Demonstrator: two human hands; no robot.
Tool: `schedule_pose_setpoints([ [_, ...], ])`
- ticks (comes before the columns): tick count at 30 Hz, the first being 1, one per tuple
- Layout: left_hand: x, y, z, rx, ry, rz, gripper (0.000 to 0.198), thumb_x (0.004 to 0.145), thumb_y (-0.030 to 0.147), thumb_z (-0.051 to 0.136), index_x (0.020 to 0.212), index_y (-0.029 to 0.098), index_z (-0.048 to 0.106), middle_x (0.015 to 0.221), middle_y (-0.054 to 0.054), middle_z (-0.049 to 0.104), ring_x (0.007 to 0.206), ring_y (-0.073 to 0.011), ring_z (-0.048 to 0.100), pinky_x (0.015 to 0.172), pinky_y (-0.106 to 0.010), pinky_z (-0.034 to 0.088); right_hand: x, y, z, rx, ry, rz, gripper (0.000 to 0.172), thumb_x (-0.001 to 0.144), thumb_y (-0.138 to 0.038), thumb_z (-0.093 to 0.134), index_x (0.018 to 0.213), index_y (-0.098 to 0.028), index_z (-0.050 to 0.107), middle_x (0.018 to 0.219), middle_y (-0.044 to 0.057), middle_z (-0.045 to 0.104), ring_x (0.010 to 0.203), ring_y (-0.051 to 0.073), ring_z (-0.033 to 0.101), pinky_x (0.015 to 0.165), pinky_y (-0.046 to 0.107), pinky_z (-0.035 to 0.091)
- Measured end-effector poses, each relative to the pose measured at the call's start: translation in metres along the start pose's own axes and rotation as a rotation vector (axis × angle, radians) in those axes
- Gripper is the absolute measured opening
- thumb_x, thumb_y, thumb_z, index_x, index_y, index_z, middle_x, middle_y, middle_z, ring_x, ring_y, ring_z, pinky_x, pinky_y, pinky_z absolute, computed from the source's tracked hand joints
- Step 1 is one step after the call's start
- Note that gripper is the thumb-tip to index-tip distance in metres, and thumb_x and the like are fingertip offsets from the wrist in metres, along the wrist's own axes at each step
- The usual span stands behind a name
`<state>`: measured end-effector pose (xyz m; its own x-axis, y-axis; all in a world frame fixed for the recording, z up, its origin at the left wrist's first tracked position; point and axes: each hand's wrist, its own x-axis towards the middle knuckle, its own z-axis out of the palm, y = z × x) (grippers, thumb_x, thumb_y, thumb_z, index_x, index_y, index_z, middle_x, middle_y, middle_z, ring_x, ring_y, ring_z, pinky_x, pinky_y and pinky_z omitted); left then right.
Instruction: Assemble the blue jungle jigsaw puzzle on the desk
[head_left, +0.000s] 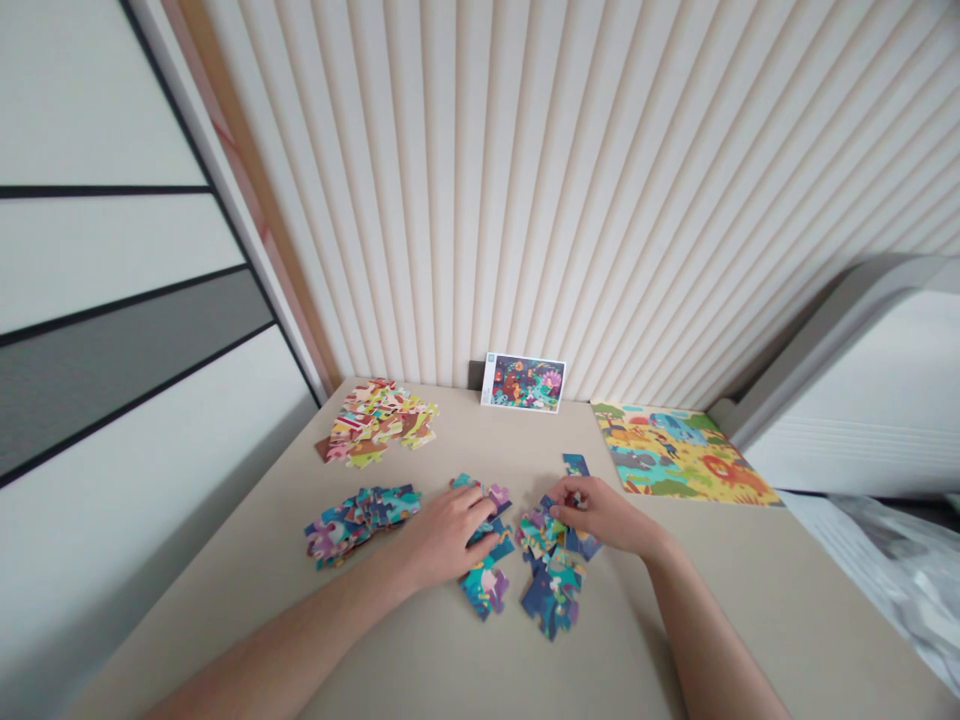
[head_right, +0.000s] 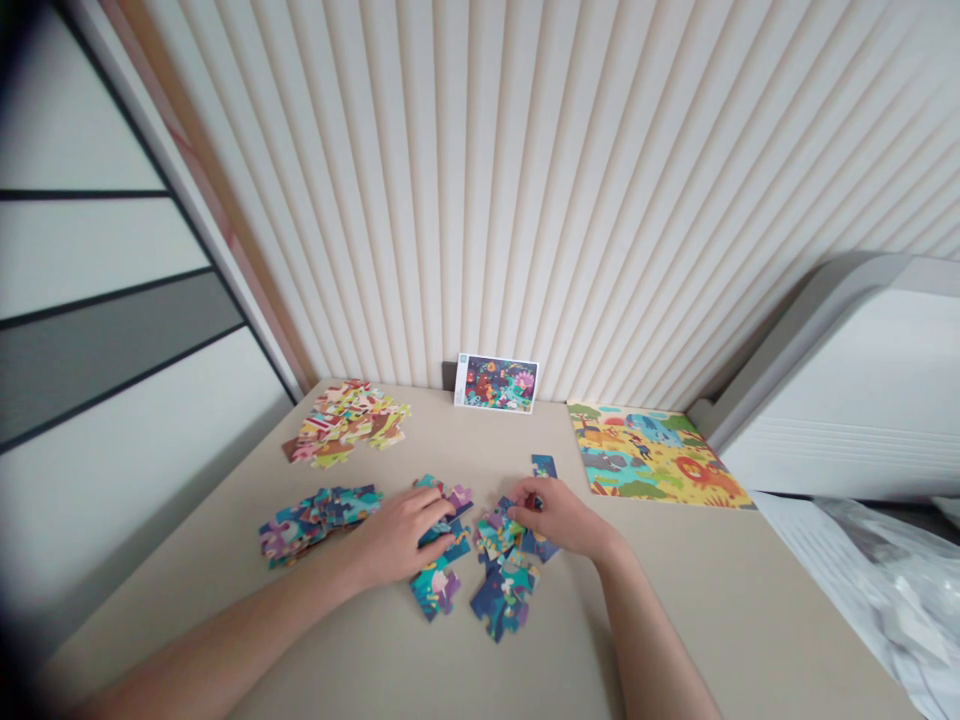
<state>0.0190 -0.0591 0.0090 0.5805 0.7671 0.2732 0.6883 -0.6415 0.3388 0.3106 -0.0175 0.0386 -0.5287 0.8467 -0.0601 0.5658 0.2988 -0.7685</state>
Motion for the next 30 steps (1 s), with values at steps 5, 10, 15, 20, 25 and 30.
schedule_pose_setpoints([
  [5, 0.000, 0.005, -0.005, 0.021, -0.066, 0.080, 0.024, 0.098, 0.038, 0.056, 0.115, 0.023, 0.065, 0.111, -0.008, 0.067, 0.100, -0.0238, 0.065, 0.092, -0.037, 0.050, 0.006, 0.004, 0.002, 0.157, 0.138, 0.043, 0.029, 0.089, -0.048, 0.066, 0.092, -0.019, 0.068, 0.071, -0.001, 0.063, 0.064, 0.014, 0.054, 0.058, 0.026, 0.042],
  [10, -0.001, 0.005, -0.005, 0.040, -0.079, 0.119, 0.024, 0.096, 0.039, 0.060, 0.113, 0.023, 0.064, 0.109, -0.007, 0.066, 0.101, -0.0238, 0.064, 0.092, -0.037, 0.050, 0.010, 0.007, 0.005, 0.360, 0.200, 0.009, 0.041, 0.088, -0.051, 0.068, 0.112, -0.018, 0.062, 0.066, -0.004, 0.059, 0.060, 0.013, 0.053, 0.057, 0.025, 0.041],
  [15, -0.003, 0.005, -0.002, 0.000, -0.094, 0.178, 0.023, 0.093, 0.036, 0.065, 0.112, 0.023, 0.064, 0.105, -0.005, 0.066, 0.102, -0.0230, 0.063, 0.095, -0.035, 0.049, 0.012, 0.011, 0.004, 0.397, 0.261, 0.004, 0.048, 0.089, -0.048, 0.068, 0.126, -0.018, 0.058, 0.069, -0.004, 0.060, 0.064, 0.013, 0.055, 0.061, 0.026, 0.042],
  [20, -0.004, 0.006, 0.001, -0.003, -0.110, 0.291, 0.026, 0.089, 0.037, 0.068, 0.109, 0.021, 0.063, 0.100, -0.005, 0.065, 0.096, -0.0218, 0.063, 0.092, -0.034, 0.049, 0.014, 0.018, 0.004, 0.367, 0.298, -0.001, 0.042, 0.090, -0.048, 0.066, 0.120, -0.019, 0.060, 0.070, -0.004, 0.060, 0.062, 0.012, 0.052, 0.061, 0.026, 0.042],
  [25, -0.003, -0.002, -0.004, -0.003, -0.041, 0.287, 0.025, 0.092, 0.038, 0.065, 0.110, 0.021, 0.063, 0.103, -0.007, 0.066, 0.098, -0.0224, 0.063, 0.095, -0.035, 0.048, 0.011, 0.017, 0.004, 0.331, 0.220, 0.037, 0.036, 0.089, -0.048, 0.066, 0.110, -0.020, 0.059, 0.063, -0.006, 0.057, 0.054, 0.011, 0.046, 0.052, 0.023, 0.035],
  [30, 0.003, -0.012, -0.018, 0.009, 0.009, 0.180, 0.016, 0.096, 0.031, 0.058, 0.107, 0.020, 0.062, 0.100, -0.005, 0.067, 0.094, -0.0211, 0.063, 0.090, -0.034, 0.048, 0.004, 0.008, 0.004, 0.160, 0.048, 0.017, 0.023, 0.090, -0.041, 0.067, 0.099, -0.020, 0.065, 0.074, -0.002, 0.062, 0.064, 0.013, 0.055, 0.060, 0.026, 0.044],
])
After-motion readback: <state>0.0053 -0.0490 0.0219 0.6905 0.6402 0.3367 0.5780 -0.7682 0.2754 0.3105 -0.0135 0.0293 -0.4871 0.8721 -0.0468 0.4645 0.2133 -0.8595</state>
